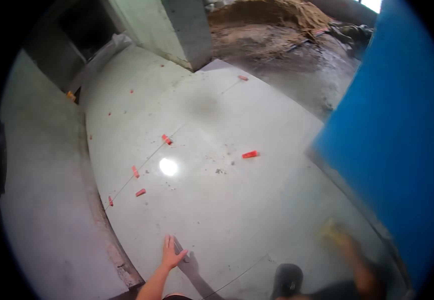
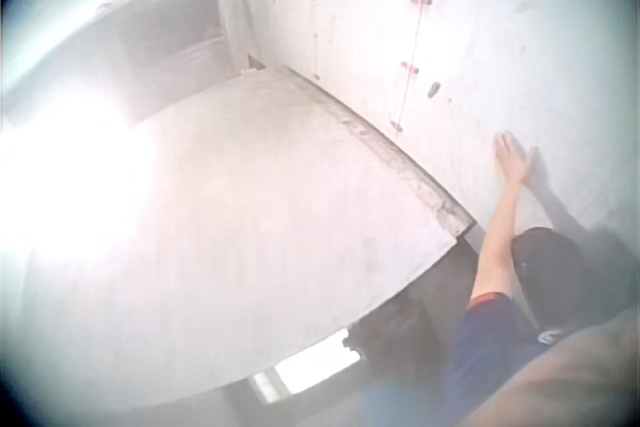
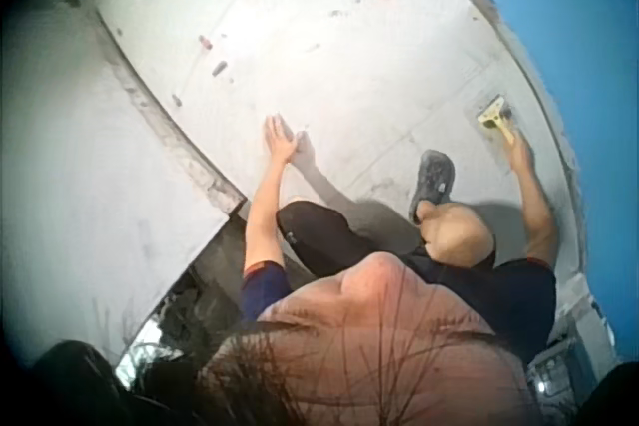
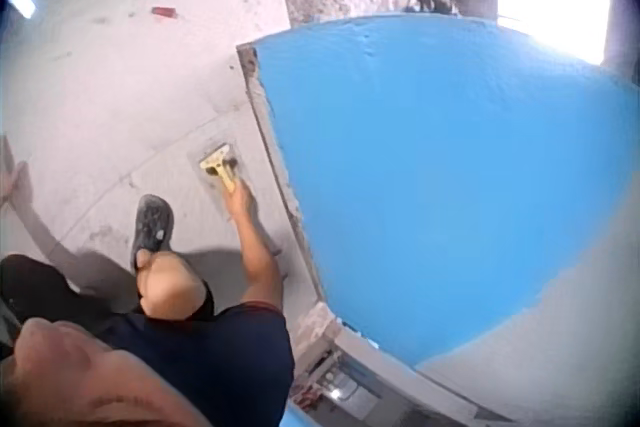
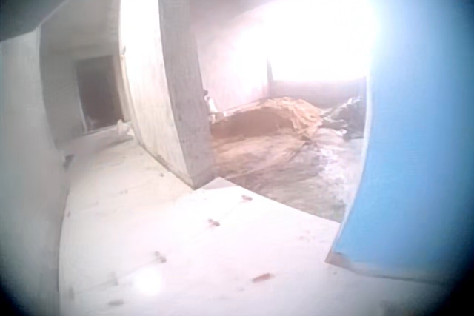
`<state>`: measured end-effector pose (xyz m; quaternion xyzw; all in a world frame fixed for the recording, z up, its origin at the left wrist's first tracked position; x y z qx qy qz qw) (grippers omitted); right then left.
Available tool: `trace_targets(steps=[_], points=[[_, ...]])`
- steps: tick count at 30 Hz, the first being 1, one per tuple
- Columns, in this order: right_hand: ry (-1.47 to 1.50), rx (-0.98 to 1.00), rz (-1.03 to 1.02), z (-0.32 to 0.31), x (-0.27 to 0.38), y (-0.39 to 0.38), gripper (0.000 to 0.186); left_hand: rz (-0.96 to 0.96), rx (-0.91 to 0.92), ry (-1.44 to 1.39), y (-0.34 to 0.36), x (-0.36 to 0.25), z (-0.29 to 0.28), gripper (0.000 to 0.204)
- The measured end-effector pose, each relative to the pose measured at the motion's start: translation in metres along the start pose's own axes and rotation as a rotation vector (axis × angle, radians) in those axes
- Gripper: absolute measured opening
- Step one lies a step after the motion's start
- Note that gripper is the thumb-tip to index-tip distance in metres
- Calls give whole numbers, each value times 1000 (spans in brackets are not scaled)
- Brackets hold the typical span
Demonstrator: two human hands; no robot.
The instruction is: The person uses a trowel to spread material over floor tiles and uses a scraper to clean the joints between the tiles.
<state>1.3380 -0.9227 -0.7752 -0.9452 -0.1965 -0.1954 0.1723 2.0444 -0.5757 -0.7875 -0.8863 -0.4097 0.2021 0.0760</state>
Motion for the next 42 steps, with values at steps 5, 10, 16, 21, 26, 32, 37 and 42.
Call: trace_targets(steps=[5, 10, 16, 21, 26, 32, 37, 42], points=[[-81, 28, -179, -10, 84, 53, 33, -257, 374, 0, -7, -23, -107, 41], [287, 183, -157, 17, 200, 138, 34, -205, 291, 122, -18, -93, -211, 35], [404, 273, -316, 83, 342, 254, 32, -203, 74, -20, -42, -100, -280, 19], [709, 478, -290, 125, 444, 302, 35, -299, 146, -90, -66, -112, -268, 23], [655, 291, -363, 126, 493, 340, 38, -210, 234, -191, 7, -94, -201, 26], [387, 490, -485, 90, 576, 326, 41, -283, 547, -942, 136, -197, -116, 37], [611, 678, -864, 80, 641, 303, 54, -434, 652, -1582, 195, -242, -74, 37], [24, 722, -548, 149, 564, 325, 66, -301, 233, -1318, 304, -125, -96, 38]])
Point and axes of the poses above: each hand's wrist, its own y-axis towards the middle knuckle, its own z-axis out of the palm, x = y × z, the point moved 10 cm from there along y, towards the middle knuckle, and after that the axes turned 10 degrees about -z, right-handed, at the moved point
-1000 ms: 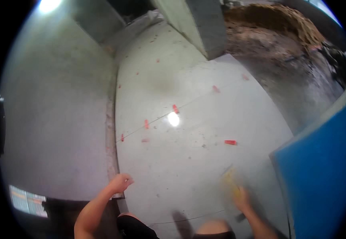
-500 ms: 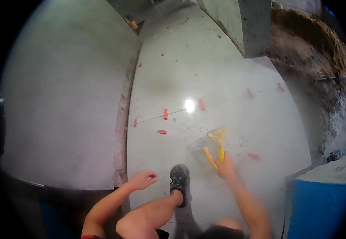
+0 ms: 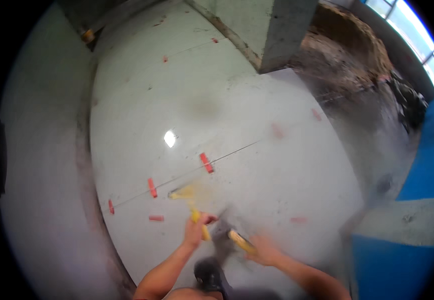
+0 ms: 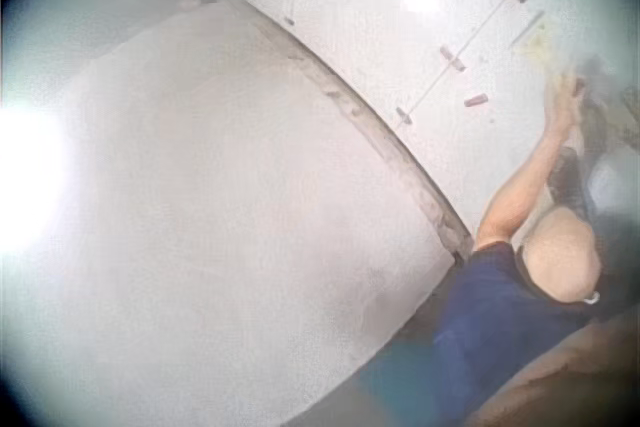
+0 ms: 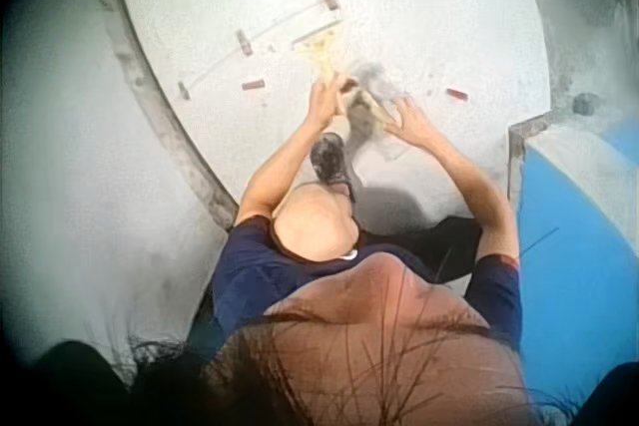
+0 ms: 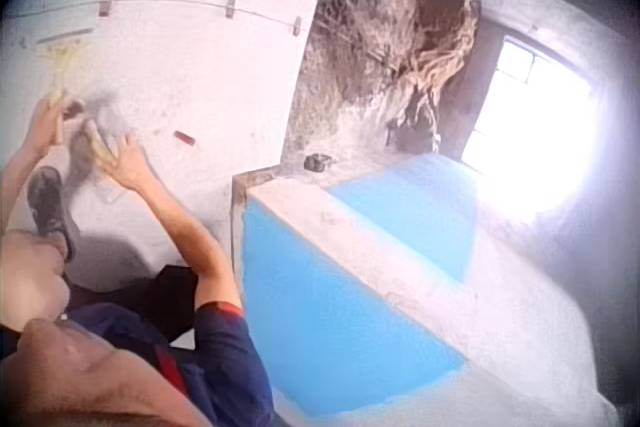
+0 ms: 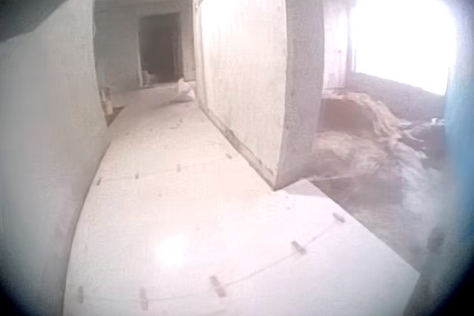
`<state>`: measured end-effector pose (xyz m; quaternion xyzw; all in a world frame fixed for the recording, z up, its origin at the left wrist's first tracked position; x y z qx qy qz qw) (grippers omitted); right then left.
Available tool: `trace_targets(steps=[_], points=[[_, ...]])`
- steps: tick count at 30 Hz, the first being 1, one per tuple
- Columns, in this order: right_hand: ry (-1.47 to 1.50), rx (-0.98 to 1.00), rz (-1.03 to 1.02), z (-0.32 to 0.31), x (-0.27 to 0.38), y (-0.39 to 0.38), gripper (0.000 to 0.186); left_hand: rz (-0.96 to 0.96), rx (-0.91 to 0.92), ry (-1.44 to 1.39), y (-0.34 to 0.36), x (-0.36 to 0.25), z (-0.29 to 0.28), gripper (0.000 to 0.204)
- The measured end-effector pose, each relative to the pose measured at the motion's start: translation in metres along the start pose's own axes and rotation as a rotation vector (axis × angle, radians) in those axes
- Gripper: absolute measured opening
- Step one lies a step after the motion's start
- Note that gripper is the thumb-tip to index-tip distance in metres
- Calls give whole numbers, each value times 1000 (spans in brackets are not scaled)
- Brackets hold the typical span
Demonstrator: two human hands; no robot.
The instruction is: The person uses a trowel to spread material over floor tiles and uses a scraper to clean the joints between the tiles.
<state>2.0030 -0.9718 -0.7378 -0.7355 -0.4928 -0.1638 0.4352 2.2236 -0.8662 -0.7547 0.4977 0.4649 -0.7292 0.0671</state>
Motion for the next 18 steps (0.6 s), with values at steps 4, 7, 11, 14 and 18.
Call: trace_targets(steps=[4, 7, 11, 14, 18], points=[[144, -6, 106, 37, -14, 11, 52, 119, -122, -31, 105, -49, -101, 40], [74, -335, 207, -5, -34, 29, 36, 132, -158, -71, 172, -67, -149, 43], [103, -658, 482, -128, -72, 99, 31, 214, -147, -134, 202, -72, -145, 41], [-33, -568, 381, -156, -81, 146, 28, 348, -89, -140, 195, -72, -130, 34], [-18, -545, 369, -227, -112, 149, 26, 382, -200, 19, 196, -66, -130, 34]])
Point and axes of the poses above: each hand's wrist, its own y-axis towards the middle knuckle, its own z-axis out of the palm, x = y × z, the point moved 10 cm from there along y, towards the middle knuckle, and after that the axes turned 10 degrees about -z, right-handed, at the moved point
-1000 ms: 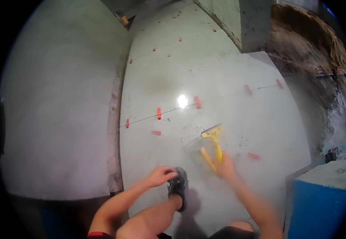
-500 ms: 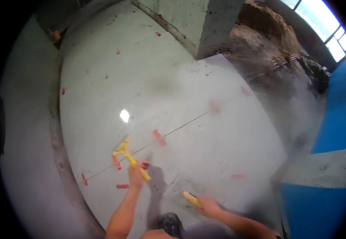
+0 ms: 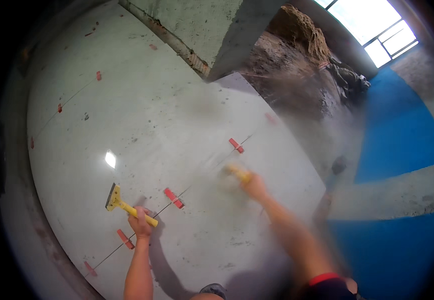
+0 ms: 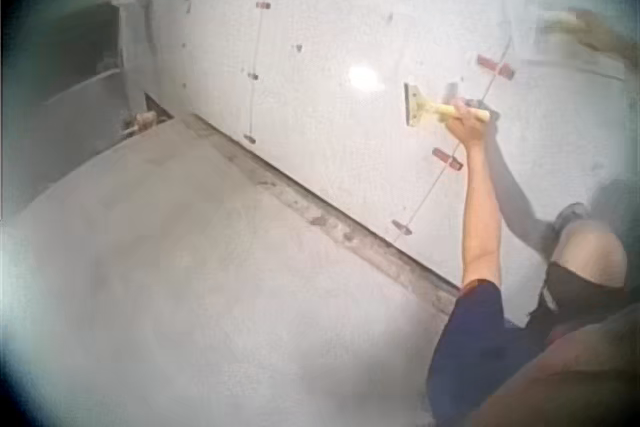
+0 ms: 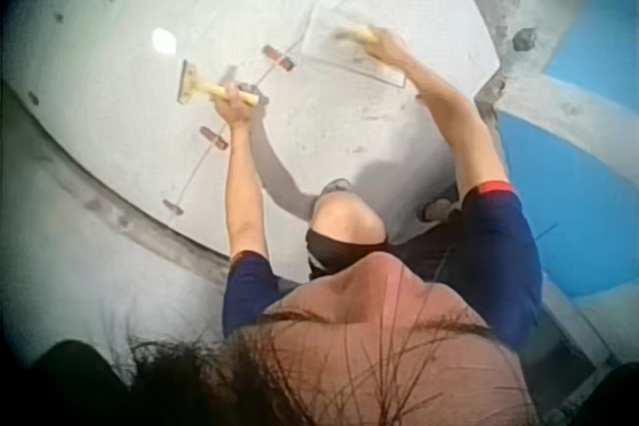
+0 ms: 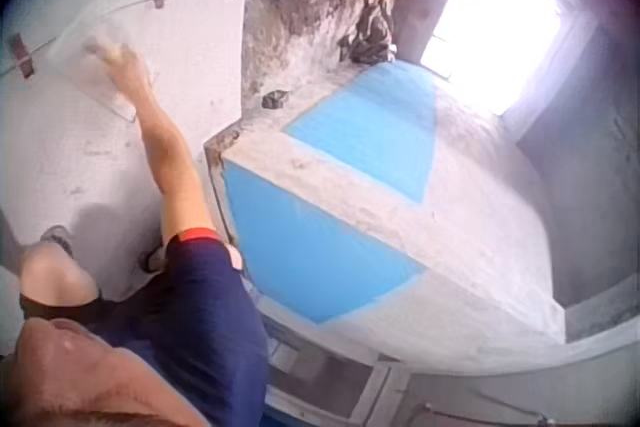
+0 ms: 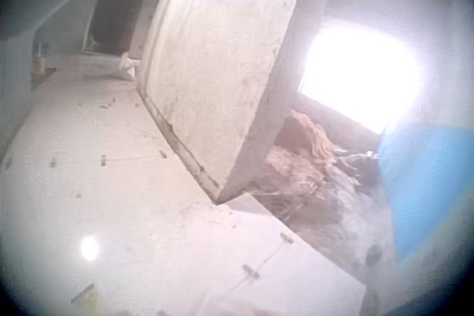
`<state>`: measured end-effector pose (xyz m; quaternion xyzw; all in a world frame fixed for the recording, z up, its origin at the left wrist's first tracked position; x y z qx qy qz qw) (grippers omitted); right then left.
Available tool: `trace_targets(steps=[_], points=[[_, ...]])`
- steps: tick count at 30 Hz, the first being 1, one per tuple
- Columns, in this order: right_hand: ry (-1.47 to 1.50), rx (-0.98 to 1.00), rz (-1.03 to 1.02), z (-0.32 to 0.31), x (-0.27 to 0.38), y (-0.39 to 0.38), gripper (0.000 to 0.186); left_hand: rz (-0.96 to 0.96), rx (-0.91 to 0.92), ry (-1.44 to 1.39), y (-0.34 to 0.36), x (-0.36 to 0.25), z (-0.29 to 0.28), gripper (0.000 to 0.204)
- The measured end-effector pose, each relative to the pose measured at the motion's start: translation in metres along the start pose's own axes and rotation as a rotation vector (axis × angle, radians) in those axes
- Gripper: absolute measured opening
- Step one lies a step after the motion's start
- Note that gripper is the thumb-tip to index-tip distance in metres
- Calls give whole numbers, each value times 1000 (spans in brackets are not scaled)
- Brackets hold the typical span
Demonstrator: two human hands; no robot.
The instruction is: The person uses a trowel to spread material over floor tiles and uses a scraper to clean the joints between the tiles.
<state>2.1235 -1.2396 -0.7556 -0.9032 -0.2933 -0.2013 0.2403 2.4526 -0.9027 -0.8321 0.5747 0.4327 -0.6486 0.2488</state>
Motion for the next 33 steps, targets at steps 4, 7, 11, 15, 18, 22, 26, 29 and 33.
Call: trace_targets(steps=[4, 7, 11, 15, 18, 22, 26, 29, 33], points=[[-88, -19, -1, -16, 22, 7, 27, 46, -70, -8, 9, 0, -12, 33], [-170, 252, -227, 9, 53, -5, 27, -43, -115, 41, 9, 3, -17, 30], [-60, -113, 184, -66, -26, 41, 29, 42, -165, 88, 7, -10, -12, 31], [-7, 216, -6, 21, 41, 9, 34, 72, -227, 248, 7, -9, -24, 35], [-90, 501, -218, 43, 62, -32, 38, 15, -225, 217, 3, -10, -12, 36], [-94, 449, -169, 18, 50, -27, 41, -154, -119, 122, -3, -13, -12, 27], [-103, 447, -161, -3, 43, -2, 48, -234, -111, -59, -46, 1, -37, 29], [-129, 381, -284, 8, 16, 8, 51, -156, -253, -71, -120, -1, -67, 31], [223, -210, 128, -68, -89, 49, 43, -93, -378, 31, -211, -20, -91, 25]])
Point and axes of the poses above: each hand's wrist, its own y-axis towards the middle knuckle, its own z-axis out of the palm, x = y × z, the point moved 10 cm from there along y, towards the middle knuckle, and after that the axes turned 10 degrees about -z, right-handed, at the moved point
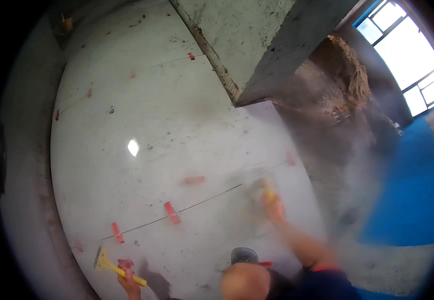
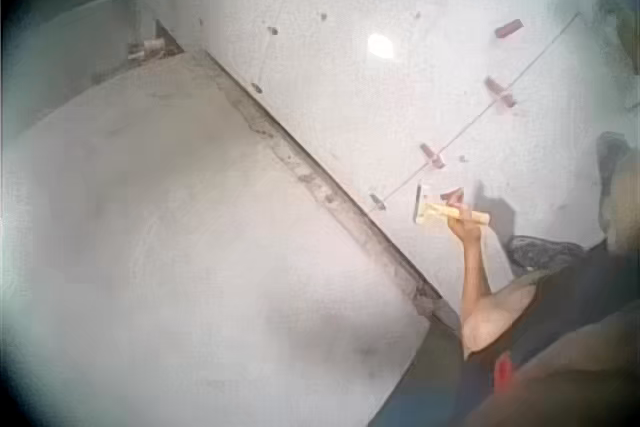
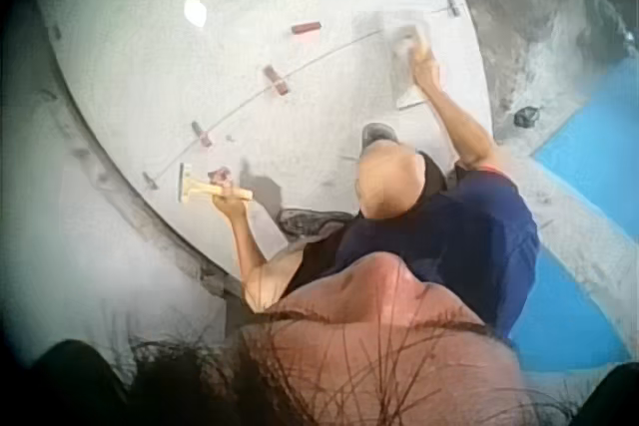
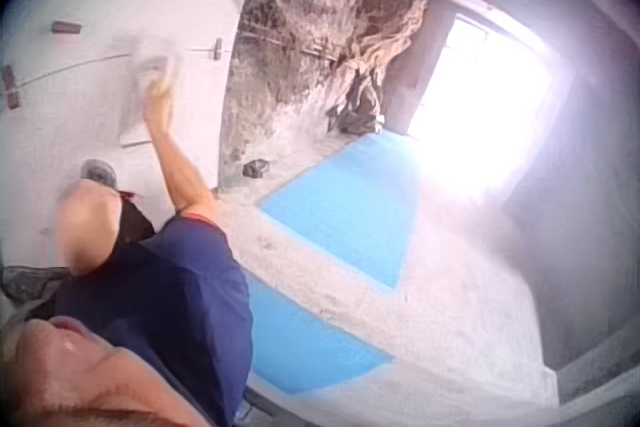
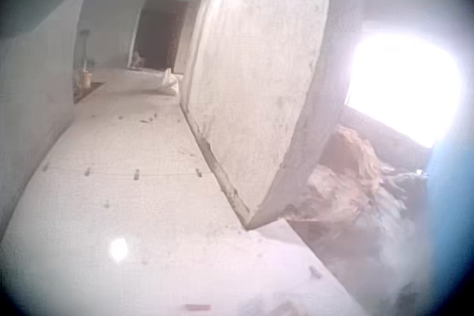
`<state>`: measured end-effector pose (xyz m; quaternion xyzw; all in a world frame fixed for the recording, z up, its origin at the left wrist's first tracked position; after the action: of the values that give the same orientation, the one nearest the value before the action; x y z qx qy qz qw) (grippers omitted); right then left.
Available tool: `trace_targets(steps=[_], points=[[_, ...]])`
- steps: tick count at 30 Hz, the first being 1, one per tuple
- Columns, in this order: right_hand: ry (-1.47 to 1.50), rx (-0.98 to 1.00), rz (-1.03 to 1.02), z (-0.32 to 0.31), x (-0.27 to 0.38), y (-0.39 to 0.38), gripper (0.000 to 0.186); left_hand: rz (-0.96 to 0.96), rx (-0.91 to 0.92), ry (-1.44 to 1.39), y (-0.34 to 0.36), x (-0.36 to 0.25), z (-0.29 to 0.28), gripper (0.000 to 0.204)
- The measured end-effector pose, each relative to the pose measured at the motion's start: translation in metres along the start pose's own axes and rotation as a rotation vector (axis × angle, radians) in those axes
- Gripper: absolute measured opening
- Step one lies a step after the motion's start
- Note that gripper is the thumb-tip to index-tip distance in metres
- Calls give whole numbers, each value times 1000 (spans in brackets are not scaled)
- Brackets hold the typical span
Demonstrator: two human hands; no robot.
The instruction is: The person uses a trowel to spread material over floor tiles and uses a scraper to clean the joints between the tiles.
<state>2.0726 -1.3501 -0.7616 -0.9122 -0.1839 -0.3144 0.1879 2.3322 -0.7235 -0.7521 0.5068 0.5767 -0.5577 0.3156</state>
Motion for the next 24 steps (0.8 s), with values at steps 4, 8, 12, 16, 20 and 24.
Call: trace_targets(steps=[4, 8, 12, 16, 20, 24], points=[[-168, 139, -104, -11, 14, -2, 40, -272, -103, 57, -35, -15, -34, 35], [-298, 707, -260, 42, 52, -66, 46, -276, 9, 56, -21, -14, 24, 25], [-307, 786, -353, 38, 38, -80, 42, -265, 213, 148, -21, -66, 105, 23], [-83, 112, -81, -56, -3, -21, 37, -202, 259, 250, -17, -122, 107, 20], [-154, -196, 34, -79, -39, 13, 36, -184, 116, 204, 1, -132, 73, 19], [-326, 442, -524, 29, 32, -46, 37, -197, 96, 133, 6, -116, 73, 22]])
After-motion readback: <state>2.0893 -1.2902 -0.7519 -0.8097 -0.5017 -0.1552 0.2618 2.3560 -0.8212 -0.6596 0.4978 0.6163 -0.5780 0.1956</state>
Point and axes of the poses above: each hand's wrist, its own y-axis towards the middle knuckle, its own z-axis out of the palm, x = y × z, the point moved 10 cm from there along y, towards the middle knuckle, and after that the axes turned 10 degrees about -z, right-handed, at the moved point
